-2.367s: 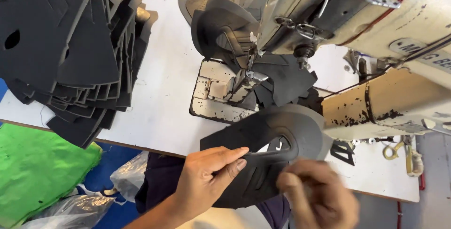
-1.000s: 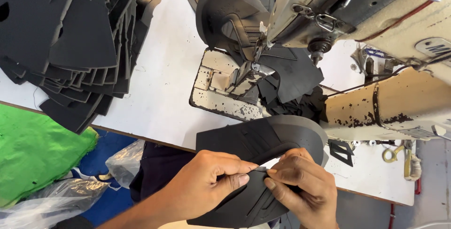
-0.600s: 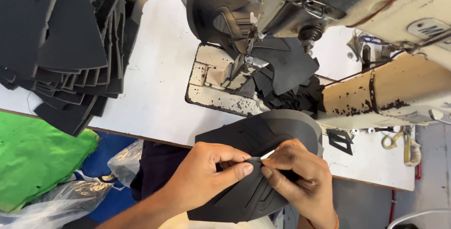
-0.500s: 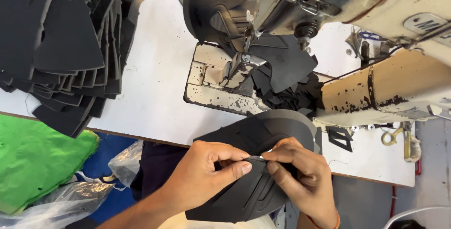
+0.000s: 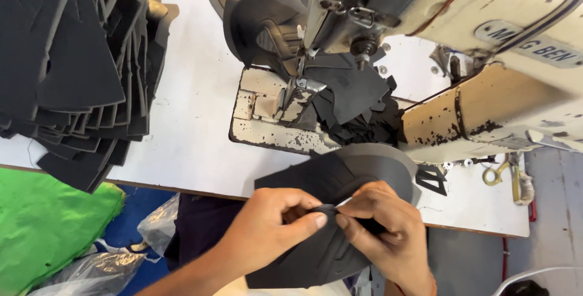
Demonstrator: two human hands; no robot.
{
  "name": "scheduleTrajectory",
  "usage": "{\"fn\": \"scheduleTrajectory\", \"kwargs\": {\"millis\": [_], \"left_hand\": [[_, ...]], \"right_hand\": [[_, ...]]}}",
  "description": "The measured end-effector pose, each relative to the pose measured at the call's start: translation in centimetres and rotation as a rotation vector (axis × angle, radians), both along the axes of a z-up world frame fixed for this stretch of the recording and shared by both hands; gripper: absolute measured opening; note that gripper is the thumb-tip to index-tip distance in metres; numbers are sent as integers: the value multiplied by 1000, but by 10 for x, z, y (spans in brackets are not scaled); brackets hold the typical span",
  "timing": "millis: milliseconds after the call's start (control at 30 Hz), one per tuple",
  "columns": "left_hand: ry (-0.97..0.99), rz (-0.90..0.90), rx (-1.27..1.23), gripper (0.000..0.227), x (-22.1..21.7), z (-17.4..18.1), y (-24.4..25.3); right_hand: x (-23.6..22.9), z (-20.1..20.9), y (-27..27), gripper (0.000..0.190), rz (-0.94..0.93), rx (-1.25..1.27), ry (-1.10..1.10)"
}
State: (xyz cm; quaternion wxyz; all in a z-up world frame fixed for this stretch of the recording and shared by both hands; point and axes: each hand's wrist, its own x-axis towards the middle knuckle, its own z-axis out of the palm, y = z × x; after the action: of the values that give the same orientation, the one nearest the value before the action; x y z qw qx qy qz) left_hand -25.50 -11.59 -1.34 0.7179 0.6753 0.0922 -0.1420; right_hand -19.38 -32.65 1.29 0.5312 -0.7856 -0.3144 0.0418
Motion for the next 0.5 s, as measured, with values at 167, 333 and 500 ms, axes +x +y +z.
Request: {"fn": "scheduleTrajectory", "kwargs": {"millis": [167,333,500], "left_hand": [[-360,-122,-164,15,22,11,-14],[-578,178,152,14,72,3,24],[-349,360,85,16,135,-18,70]], "right_hand": [[6,31,-22,27,-109,-232,-309],[48,32,47,32,-231,-423,-597],[96,10,111,29,-281,-553,-708]]}}
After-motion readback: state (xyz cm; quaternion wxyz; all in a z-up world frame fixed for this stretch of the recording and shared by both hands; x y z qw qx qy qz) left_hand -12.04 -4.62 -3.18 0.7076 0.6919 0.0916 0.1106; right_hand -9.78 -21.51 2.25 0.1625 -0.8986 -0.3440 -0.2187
